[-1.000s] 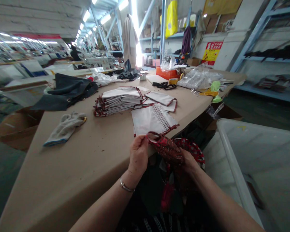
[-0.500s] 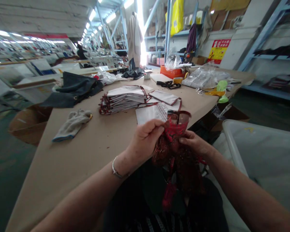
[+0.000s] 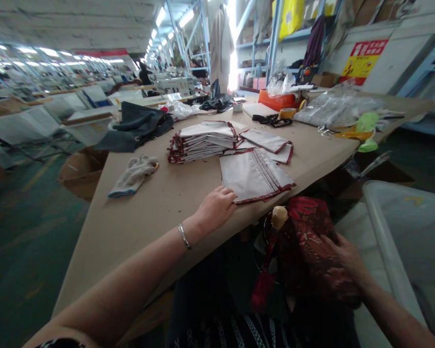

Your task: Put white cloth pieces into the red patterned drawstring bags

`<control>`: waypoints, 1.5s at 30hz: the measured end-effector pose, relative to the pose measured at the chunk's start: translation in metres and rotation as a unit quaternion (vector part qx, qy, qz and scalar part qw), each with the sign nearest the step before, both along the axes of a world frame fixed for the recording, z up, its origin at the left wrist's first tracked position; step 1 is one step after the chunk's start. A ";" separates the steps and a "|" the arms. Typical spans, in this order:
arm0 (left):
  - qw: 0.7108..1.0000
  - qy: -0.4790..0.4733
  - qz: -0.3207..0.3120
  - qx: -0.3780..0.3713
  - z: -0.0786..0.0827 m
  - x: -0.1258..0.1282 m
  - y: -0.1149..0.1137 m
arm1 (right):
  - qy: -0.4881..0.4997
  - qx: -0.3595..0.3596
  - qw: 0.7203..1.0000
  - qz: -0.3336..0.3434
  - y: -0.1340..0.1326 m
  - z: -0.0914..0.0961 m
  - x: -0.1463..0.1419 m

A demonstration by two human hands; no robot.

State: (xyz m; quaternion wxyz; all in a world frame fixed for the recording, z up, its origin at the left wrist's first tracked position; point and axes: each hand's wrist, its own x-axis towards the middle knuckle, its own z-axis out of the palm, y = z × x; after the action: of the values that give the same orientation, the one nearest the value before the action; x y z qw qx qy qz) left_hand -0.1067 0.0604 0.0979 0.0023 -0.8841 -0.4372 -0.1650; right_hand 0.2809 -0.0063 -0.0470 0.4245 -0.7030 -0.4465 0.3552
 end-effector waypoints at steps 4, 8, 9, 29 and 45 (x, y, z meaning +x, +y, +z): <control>0.998 0.059 0.013 -0.010 0.000 0.005 0.005 | -0.137 -0.074 0.988 0.006 0.003 -0.050 -0.005; 0.994 0.109 0.002 -0.023 0.002 0.005 0.009 | -0.109 0.057 0.992 0.005 0.017 -0.005 -0.025; 0.993 0.117 0.007 -0.031 0.003 0.005 0.009 | -0.096 0.117 0.988 0.013 0.019 0.021 -0.036; 0.983 -0.054 0.171 0.023 0.025 0.006 0.015 | -0.249 0.136 0.926 0.250 0.143 0.187 -0.179; 0.630 -0.668 0.091 -0.386 0.030 0.043 -0.106 | 0.338 0.146 0.919 0.143 -0.020 0.154 -0.171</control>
State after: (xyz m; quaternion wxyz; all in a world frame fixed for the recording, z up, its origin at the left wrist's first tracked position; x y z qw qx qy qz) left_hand -0.0640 -0.0458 0.1280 -0.6172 -0.4079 -0.4208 -0.5250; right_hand 0.1100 -0.0267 0.1074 0.5925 -0.3999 -0.4197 0.5593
